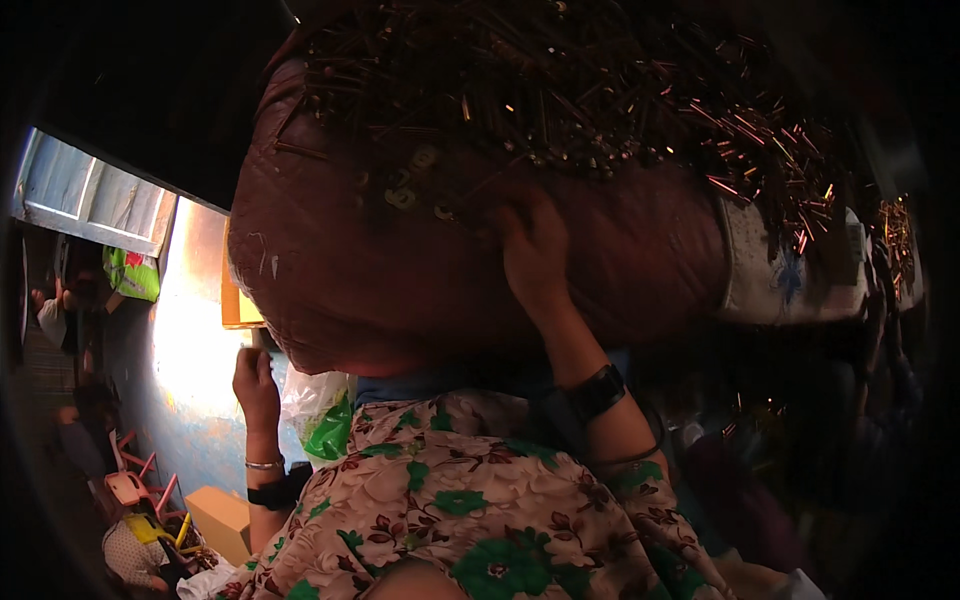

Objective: Assembling metal washers onto long bolts.

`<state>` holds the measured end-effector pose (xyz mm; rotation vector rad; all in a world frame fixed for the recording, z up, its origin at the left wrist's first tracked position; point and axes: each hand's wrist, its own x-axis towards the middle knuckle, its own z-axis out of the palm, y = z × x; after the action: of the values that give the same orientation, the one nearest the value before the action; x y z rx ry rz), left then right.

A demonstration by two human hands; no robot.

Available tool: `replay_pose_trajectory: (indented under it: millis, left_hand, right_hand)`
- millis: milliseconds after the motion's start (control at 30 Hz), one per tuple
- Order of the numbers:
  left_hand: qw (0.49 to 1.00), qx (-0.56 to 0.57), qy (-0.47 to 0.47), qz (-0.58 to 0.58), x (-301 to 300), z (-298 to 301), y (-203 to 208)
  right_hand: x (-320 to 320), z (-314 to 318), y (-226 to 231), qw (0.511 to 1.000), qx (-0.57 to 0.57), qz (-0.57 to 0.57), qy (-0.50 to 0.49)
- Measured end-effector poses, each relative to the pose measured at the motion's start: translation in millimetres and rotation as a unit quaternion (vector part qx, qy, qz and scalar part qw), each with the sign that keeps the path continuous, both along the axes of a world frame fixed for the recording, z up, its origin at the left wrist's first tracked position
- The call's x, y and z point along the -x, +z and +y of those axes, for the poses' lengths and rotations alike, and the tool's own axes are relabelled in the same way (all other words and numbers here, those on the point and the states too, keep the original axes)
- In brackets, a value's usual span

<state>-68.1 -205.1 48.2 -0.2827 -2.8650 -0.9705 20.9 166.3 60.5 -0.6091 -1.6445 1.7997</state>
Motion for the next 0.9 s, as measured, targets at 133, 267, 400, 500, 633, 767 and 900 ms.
replay_pose_trajectory:
  millis: [133, 267, 400, 500, 633, 767, 900]
  left_hand:
    - [0.979, -0.077, -0.176, 0.065, -0.6, 110.6, 48.6]
    - [0.953, -0.038, -0.291, 0.076, 7.8, 187.7, 59.3]
    - [0.92, -0.052, -0.36, 0.147, 13.1, 256.8, 49.4]
    - [0.924, -0.007, -0.354, 0.147, 11.0, 276.1, 43.5]
    - [0.921, 0.031, -0.351, 0.165, 9.5, 292.2, 36.2]
    - [0.918, 0.077, -0.361, 0.147, 5.8, 316.4, 39.8]
    - [0.931, 0.097, -0.333, 0.11, 19.4, 291.8, 28.4]
  right_hand:
    - [-26.0, -18.4, 37.9, 0.994, -0.033, 0.101, -0.002]
    - [-67.1, -7.0, 109.0, 0.888, -0.399, 0.225, -0.041]
    - [-116.4, -29.3, 147.9, 0.875, -0.401, 0.266, -0.058]
    - [-133.1, -28.6, 153.6, 0.86, -0.417, 0.276, -0.098]
    - [-141.2, -6.9, 182.9, 0.864, -0.375, 0.227, 0.25]
    - [-139.8, -29.4, 173.7, 0.902, -0.37, 0.197, 0.102]
    - [-145.7, -51.1, 203.3, 0.955, -0.289, 0.07, 0.003]
